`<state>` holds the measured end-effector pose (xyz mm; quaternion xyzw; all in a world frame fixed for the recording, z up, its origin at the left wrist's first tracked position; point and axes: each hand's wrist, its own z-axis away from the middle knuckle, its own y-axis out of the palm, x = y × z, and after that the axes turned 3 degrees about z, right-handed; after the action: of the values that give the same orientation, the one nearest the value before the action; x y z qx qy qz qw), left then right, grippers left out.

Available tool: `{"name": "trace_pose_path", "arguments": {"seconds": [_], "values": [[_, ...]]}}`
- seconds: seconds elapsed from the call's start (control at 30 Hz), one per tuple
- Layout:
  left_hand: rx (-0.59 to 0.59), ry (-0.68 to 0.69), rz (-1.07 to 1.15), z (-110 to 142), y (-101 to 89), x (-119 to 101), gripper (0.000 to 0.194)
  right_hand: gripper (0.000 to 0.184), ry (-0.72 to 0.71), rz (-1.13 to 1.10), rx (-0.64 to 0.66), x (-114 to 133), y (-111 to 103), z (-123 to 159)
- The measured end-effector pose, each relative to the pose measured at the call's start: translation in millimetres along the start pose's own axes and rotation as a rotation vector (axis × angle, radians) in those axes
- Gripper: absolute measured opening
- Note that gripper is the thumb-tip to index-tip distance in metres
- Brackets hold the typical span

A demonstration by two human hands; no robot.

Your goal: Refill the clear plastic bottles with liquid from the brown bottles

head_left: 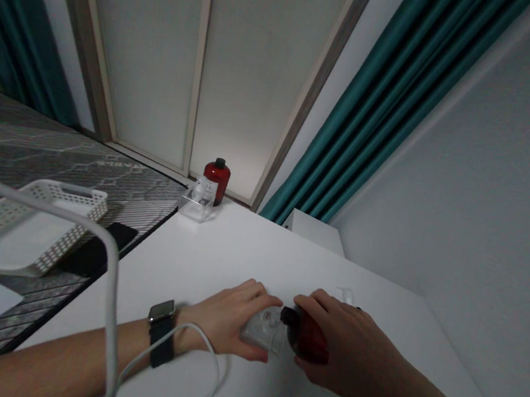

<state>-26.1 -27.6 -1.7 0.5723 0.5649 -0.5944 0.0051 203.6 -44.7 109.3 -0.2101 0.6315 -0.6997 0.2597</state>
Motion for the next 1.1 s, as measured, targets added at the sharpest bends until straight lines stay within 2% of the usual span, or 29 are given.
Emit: {"name": "trace_pose_path", "arguments": {"seconds": [0.83,1.1], "values": [[-0.01,0.014,0.007,0.4,0.3,0.4,0.079,0.048,-0.014,-0.003,-0.018,-0.1,0.1,0.9],[-0.013,0.009,0.001,0.1,0.0,-1.0,0.078,0.05,0.001,0.004,0.023,0.6,-1.4,-1.0]]}}
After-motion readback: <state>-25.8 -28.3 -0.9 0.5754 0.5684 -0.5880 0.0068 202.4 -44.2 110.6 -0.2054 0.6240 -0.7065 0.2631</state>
